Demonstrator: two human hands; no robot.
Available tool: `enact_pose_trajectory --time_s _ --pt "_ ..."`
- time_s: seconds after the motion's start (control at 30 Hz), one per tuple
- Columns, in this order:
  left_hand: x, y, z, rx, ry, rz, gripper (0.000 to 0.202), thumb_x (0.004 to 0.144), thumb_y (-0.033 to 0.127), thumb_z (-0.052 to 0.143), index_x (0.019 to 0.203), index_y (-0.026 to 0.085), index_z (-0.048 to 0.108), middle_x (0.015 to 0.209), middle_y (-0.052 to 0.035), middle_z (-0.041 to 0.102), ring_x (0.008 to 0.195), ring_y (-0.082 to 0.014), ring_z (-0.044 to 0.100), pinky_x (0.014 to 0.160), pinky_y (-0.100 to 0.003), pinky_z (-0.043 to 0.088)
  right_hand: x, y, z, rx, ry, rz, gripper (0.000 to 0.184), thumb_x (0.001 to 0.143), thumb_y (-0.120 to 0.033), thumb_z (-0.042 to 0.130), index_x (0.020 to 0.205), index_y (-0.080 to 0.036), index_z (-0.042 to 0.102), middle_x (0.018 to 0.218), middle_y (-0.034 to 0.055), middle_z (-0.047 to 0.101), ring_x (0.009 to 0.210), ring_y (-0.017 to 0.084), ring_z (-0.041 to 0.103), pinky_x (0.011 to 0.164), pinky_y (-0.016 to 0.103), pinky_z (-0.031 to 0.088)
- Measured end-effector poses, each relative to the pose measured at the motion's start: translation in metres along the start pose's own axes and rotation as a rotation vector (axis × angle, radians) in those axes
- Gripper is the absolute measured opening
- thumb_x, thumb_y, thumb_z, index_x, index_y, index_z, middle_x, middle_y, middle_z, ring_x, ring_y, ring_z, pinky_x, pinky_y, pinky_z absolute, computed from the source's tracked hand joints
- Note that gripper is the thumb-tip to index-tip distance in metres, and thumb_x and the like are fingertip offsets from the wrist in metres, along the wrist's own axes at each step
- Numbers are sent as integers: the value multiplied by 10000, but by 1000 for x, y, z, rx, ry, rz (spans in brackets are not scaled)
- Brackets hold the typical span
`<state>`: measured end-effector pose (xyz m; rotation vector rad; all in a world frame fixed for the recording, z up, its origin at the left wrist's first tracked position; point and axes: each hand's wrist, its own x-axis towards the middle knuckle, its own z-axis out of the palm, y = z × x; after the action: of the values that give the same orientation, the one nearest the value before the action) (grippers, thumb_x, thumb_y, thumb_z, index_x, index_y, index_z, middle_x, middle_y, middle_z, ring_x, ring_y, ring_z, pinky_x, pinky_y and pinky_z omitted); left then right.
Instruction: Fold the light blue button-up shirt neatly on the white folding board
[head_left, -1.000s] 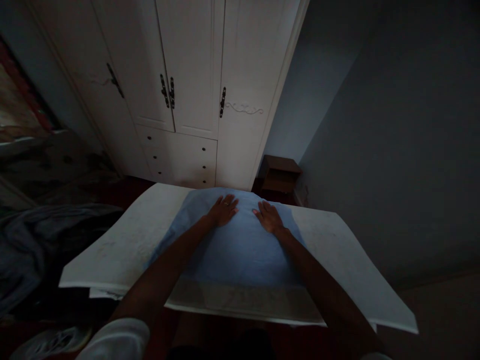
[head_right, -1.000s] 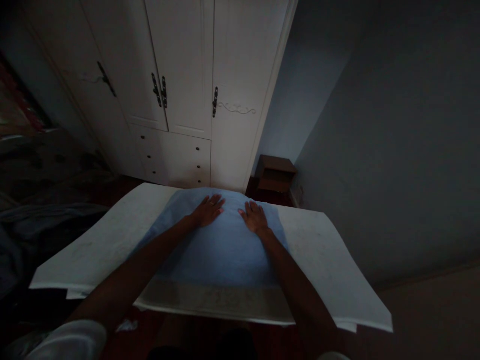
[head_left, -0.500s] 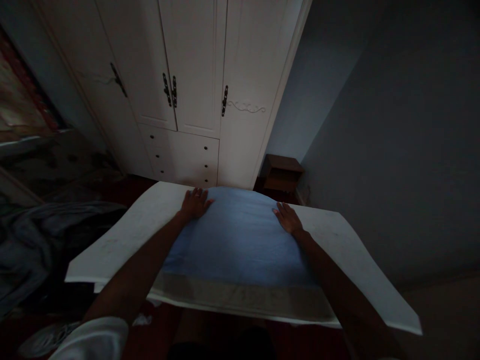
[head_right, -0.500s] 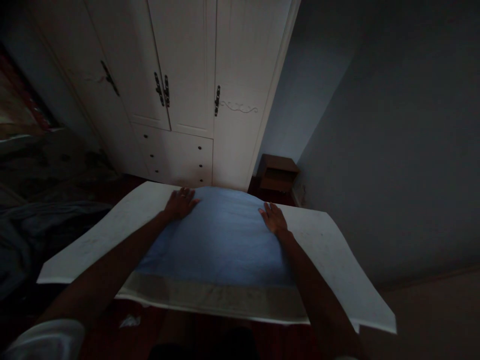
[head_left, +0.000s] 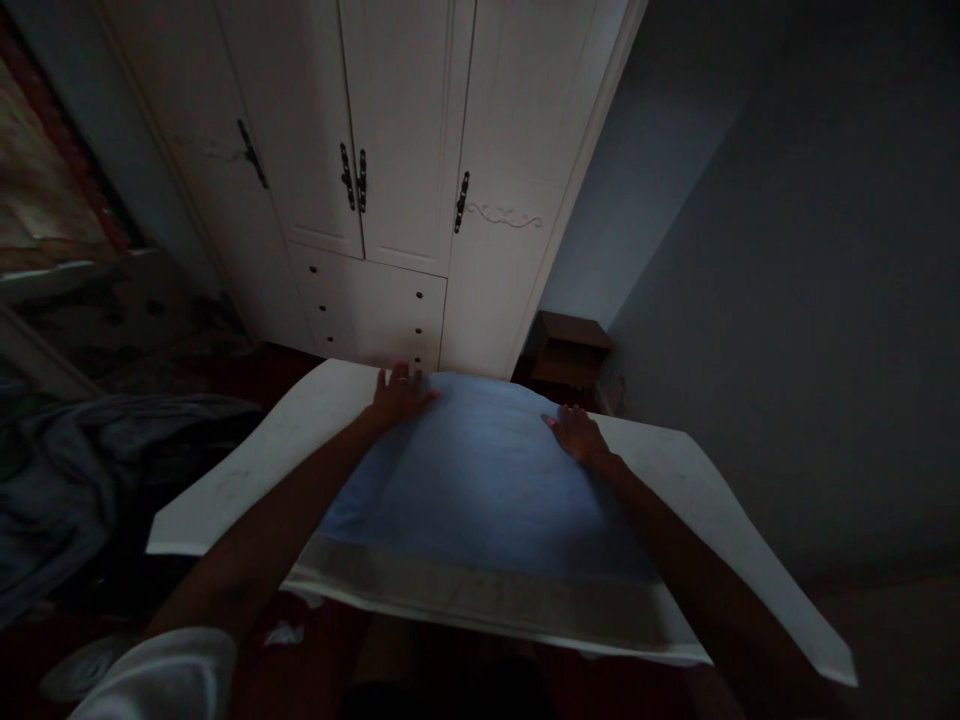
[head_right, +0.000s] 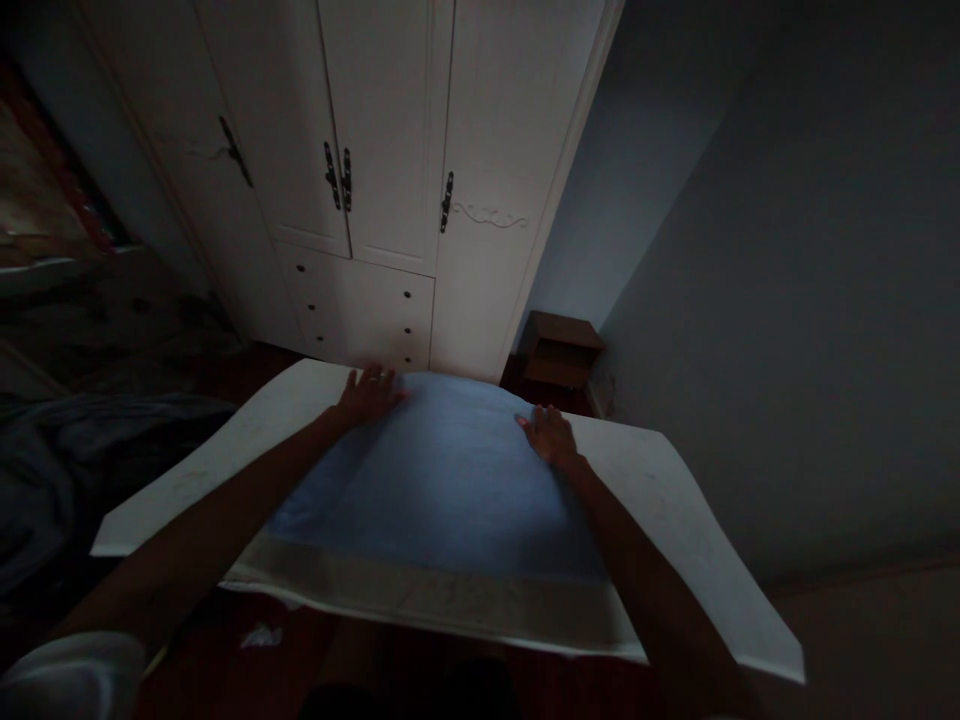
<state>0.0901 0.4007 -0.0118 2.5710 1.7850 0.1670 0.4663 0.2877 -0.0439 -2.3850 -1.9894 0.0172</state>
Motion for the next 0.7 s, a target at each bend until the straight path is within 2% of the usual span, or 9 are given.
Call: enact_pose_trajectory --time_s 0.07,0.17,0.27,0.33,0.43,0.7 --pt "0 29 -1 23 113 117 820 934 665 182 1504 89 308 1576 -235 233 1485 -351 133 1165 -571 125 4 -27 -7 4 59 -11 804 974 -621 153 1510 -36 282 1572 240 246 1470 341 206 1159 502 216" --pt "-2 74 10 14 212 358 776 943 643 232 1491 106 342 1563 -202 292 1479 -307 192 1188 -501 138 11 -75 -15 30 134 -148 762 988 -590 159 1521 -56 264 1594 211 203 1484 312 170 1177 472 189" --pt "-3 100 30 -10 228 392 744 953 611 259 1471 89 373 1541 -211 334 1470 -315 221 1182 -517 159 16 -107 -13 24 132 -257 712 999 -551 189 1519 -74 281 1591 203 211 1485 306 172 1173 478 200" --pt "-2 105 42 -39 199 365 712 962 588 258 1465 101 386 1543 -199 339 1469 -310 225 1176 -521 186 18 -115 -7 12 85 -265 678 1007 -524 192 1519 -90 290 1593 191 211 1489 296 161 1173 491 194" --pt "2 101 54 -85 146 365 695 968 578 244 1476 122 377 1563 -169 310 1478 -292 201 1177 -508 211 18 -113 4 11 32 -242 656 1014 -505 170 1527 -110 279 1604 158 188 1499 265 124 1188 479 161" --pt "6 97 62 -118 119 361 702 963 594 237 1495 153 357 1572 -157 292 1481 -285 195 1184 -520 193 21 -108 12 36 1 -233 655 1013 -515 153 1541 -139 246 1619 122 143 1505 233 84 1204 459 93"
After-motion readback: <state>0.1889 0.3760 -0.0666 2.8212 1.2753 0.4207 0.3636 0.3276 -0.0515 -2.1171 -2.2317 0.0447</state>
